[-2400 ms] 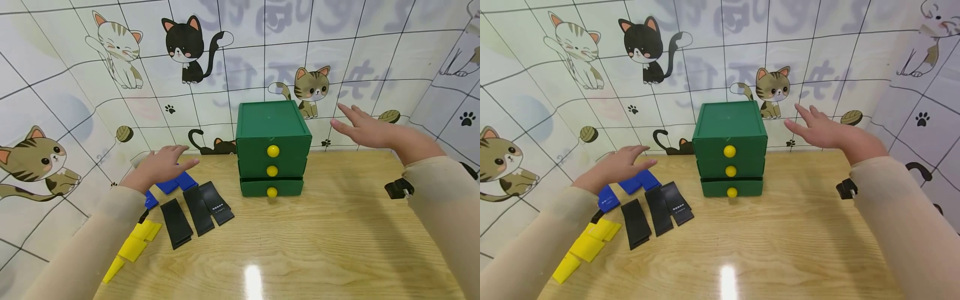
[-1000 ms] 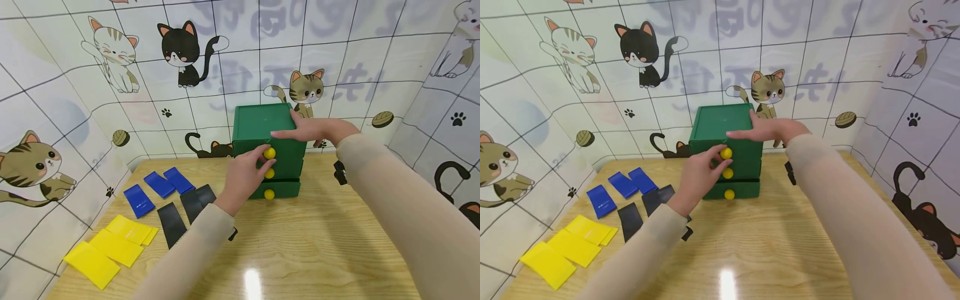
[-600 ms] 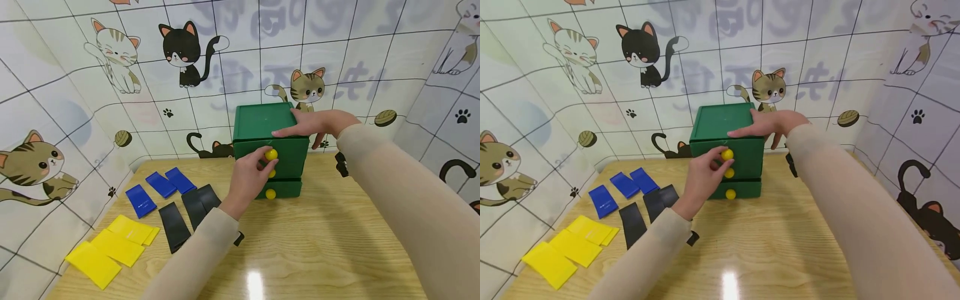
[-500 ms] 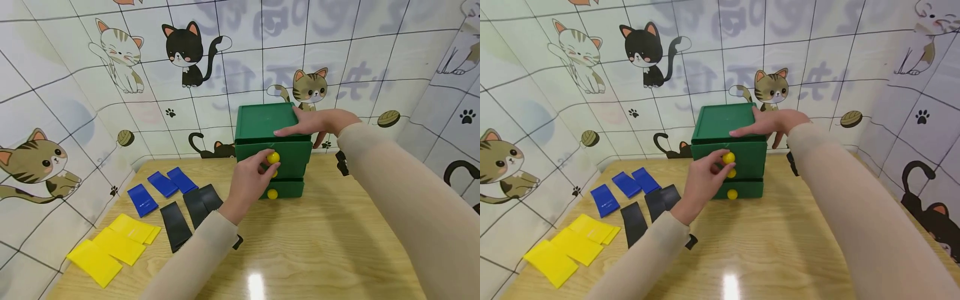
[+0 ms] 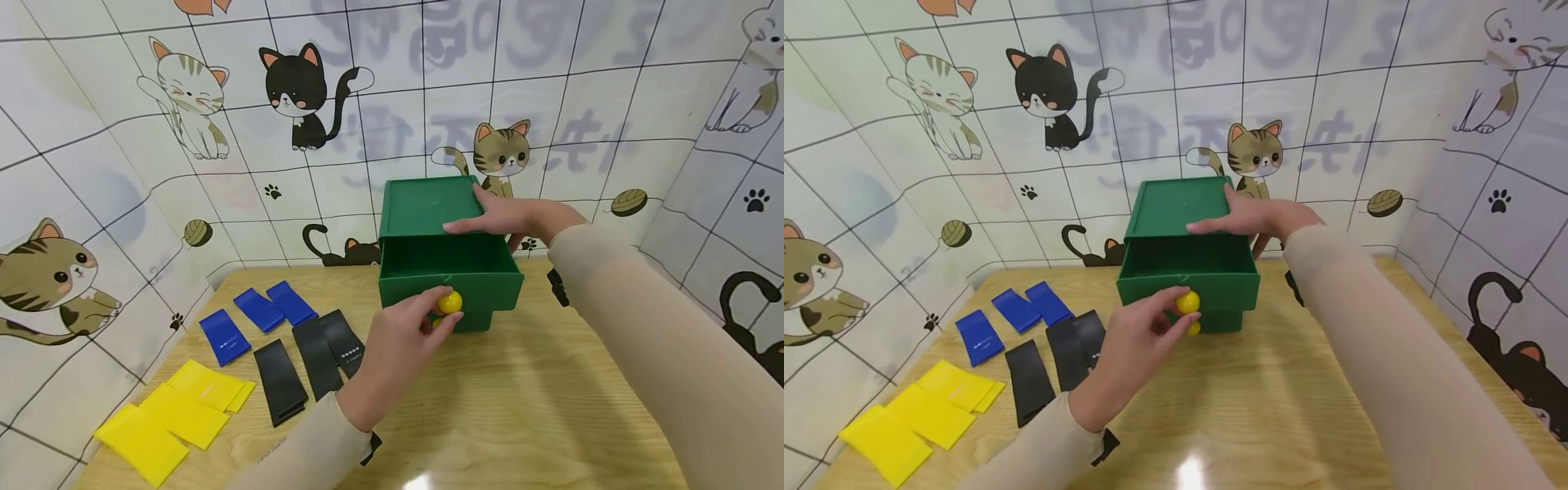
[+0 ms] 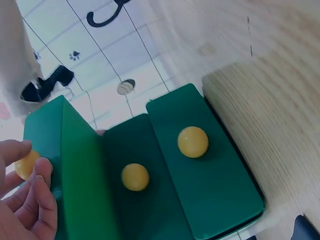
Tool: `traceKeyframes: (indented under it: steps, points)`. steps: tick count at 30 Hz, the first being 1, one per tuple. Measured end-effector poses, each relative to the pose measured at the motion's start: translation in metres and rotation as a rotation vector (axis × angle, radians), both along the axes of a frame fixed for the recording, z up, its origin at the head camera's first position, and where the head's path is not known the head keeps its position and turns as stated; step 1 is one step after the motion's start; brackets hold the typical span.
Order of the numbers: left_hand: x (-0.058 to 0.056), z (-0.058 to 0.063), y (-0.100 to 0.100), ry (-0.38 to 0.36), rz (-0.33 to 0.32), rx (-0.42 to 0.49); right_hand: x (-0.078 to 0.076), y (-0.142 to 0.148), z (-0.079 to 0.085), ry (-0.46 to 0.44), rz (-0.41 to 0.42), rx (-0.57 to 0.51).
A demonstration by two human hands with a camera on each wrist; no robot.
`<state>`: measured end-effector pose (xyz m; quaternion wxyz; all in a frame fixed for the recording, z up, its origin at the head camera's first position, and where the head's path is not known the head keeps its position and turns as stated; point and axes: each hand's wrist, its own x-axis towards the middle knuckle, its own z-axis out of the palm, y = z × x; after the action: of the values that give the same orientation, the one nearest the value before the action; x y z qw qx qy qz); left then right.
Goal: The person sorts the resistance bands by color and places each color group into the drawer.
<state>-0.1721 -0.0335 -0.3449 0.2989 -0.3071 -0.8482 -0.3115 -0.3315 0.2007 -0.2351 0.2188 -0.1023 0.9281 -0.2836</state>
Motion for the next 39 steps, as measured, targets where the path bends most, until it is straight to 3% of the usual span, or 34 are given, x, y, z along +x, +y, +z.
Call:
traceKeyframes:
  steps: [6, 19, 24, 26, 27, 29, 33, 36, 39]
  points:
    - [0.016, 0.001, -0.005, 0.021, -0.007, -0.020, 0.001, -0.003, -0.001, 0.021, -0.024, -0.025]
    - [0.021, 0.003, -0.010, 0.055, -0.013, -0.082, 0.001, 0.004, -0.005, 0.023, -0.025, -0.039]
    - [0.024, 0.018, -0.037, 0.134, -0.009, -0.070, -0.001, 0.004, -0.007, 0.020, -0.018, -0.040]
    - [0.023, 0.027, -0.057, 0.126, 0.017, -0.055, -0.002, 0.003, -0.006, 0.016, -0.014, -0.045]
    - [0.020, 0.031, -0.069, 0.102, 0.034, -0.051, -0.003, 0.002, -0.006, 0.014, -0.013, -0.046]
    - [0.015, 0.040, -0.095, -0.028, 0.085, -0.060, -0.004, 0.001, -0.006, 0.013, -0.011, -0.048]
    - [-0.005, 0.046, -0.165, -0.424, 0.192, -0.181, -0.006, 0.001, -0.006, 0.015, 0.001, -0.051]
    - [-0.026, 0.033, -0.219, -0.670, 0.201, -0.275, -0.006, 0.002, -0.007, 0.016, 0.002, -0.054]
    - [-0.044, 0.008, -0.263, -0.823, 0.197, -0.310, -0.006, 0.004, -0.009, 0.018, -0.002, -0.051]
